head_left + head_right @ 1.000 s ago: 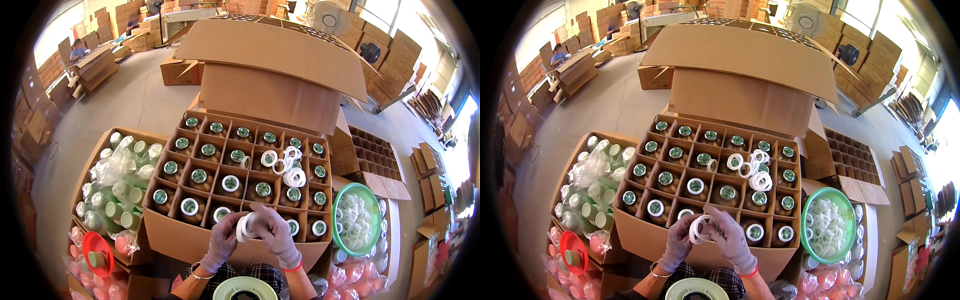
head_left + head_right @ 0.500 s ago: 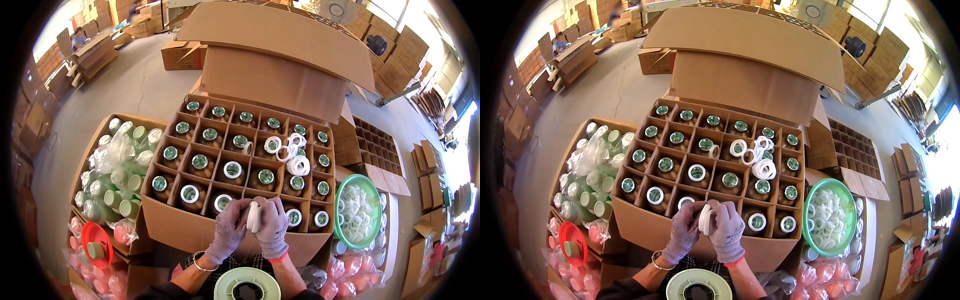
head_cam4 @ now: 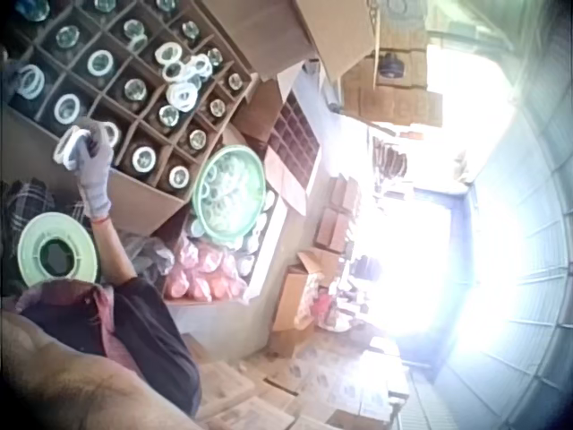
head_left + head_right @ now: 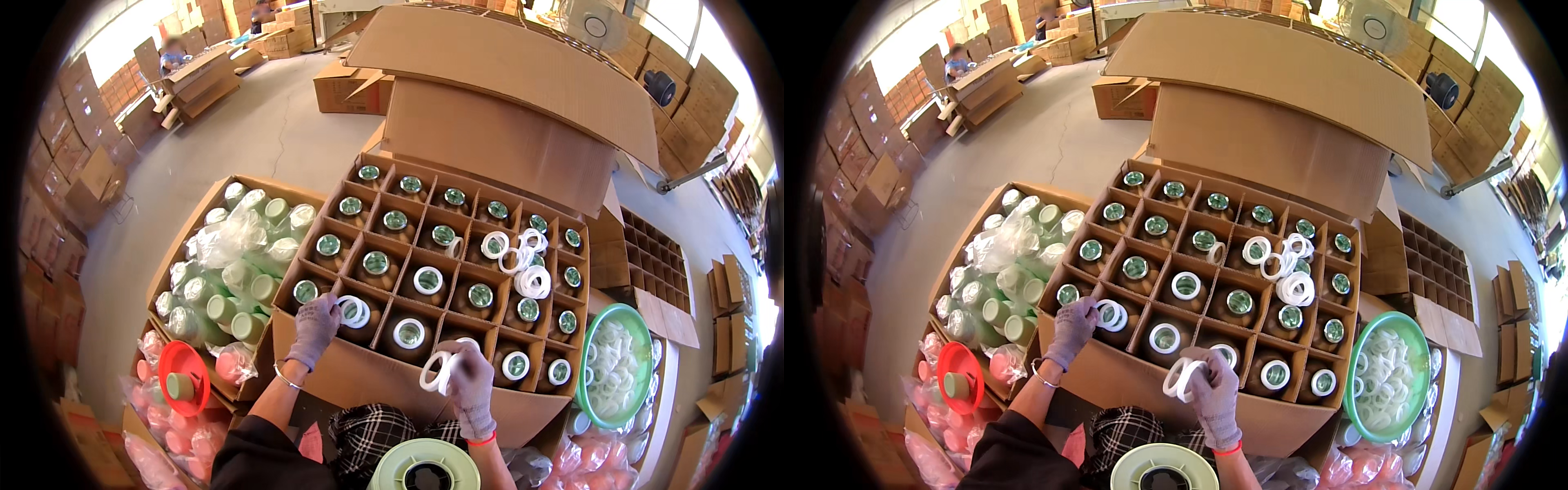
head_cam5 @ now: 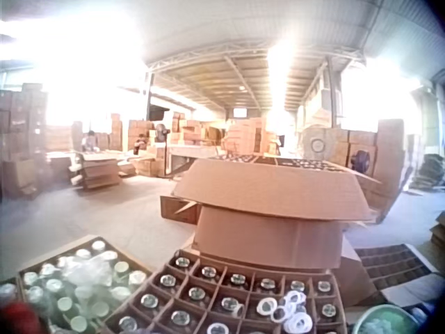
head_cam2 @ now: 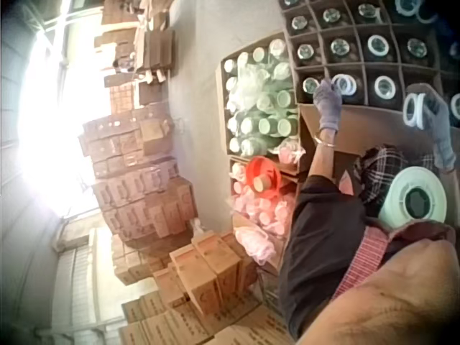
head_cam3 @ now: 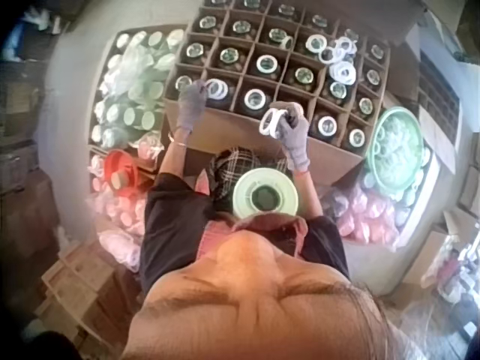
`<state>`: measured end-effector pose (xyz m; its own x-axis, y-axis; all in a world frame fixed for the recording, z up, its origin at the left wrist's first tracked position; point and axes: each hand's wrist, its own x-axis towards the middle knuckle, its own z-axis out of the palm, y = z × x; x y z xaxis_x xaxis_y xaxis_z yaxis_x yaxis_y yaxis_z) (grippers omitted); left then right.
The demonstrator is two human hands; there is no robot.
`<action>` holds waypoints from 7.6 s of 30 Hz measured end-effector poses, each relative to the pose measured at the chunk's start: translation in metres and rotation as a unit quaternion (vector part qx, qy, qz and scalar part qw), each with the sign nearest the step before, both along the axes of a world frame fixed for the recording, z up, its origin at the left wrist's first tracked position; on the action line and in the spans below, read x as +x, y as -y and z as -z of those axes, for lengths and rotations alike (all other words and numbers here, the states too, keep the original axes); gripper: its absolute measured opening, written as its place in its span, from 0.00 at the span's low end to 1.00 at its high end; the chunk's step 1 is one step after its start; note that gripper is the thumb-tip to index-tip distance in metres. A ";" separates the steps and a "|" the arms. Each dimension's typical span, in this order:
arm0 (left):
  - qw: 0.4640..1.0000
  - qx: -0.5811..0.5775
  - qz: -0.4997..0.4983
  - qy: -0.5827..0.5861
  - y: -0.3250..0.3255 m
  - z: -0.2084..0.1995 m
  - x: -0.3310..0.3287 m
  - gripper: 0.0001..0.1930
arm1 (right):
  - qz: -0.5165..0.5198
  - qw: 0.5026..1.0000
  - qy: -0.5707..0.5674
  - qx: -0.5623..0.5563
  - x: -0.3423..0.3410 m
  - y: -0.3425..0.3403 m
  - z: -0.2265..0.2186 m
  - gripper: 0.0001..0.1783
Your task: The person sits on the floor in a warehouse and assembles thermos bottles. They place white plastic rings into the necks of green and pink bottles, then insert the bottles into plastic bags and place them into cardboard boxes.
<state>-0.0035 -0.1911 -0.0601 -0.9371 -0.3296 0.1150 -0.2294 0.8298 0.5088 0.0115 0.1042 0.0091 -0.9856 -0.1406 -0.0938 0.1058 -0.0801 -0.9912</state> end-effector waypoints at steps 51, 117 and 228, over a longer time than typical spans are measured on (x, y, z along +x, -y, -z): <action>0.973 -0.131 0.182 -0.058 0.096 0.012 -0.094 0.11 | -0.069 0.864 -0.425 0.260 -0.195 0.133 0.074 0.09; 0.774 0.596 0.207 0.058 -0.192 -0.041 -0.119 0.13 | 0.054 0.958 0.040 -0.279 -0.083 -0.112 0.059 0.22; 0.869 0.464 0.165 0.053 -0.099 -0.064 -0.115 0.16 | 0.087 0.681 -0.281 0.670 -0.104 -0.250 0.091 0.11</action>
<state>-0.1186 -0.0917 0.0043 -0.9872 0.0553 -0.1494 -0.1431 0.1038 0.9842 -0.0923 0.3539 -0.0822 -0.9099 -0.1762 0.3757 -0.2160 0.9742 -0.0662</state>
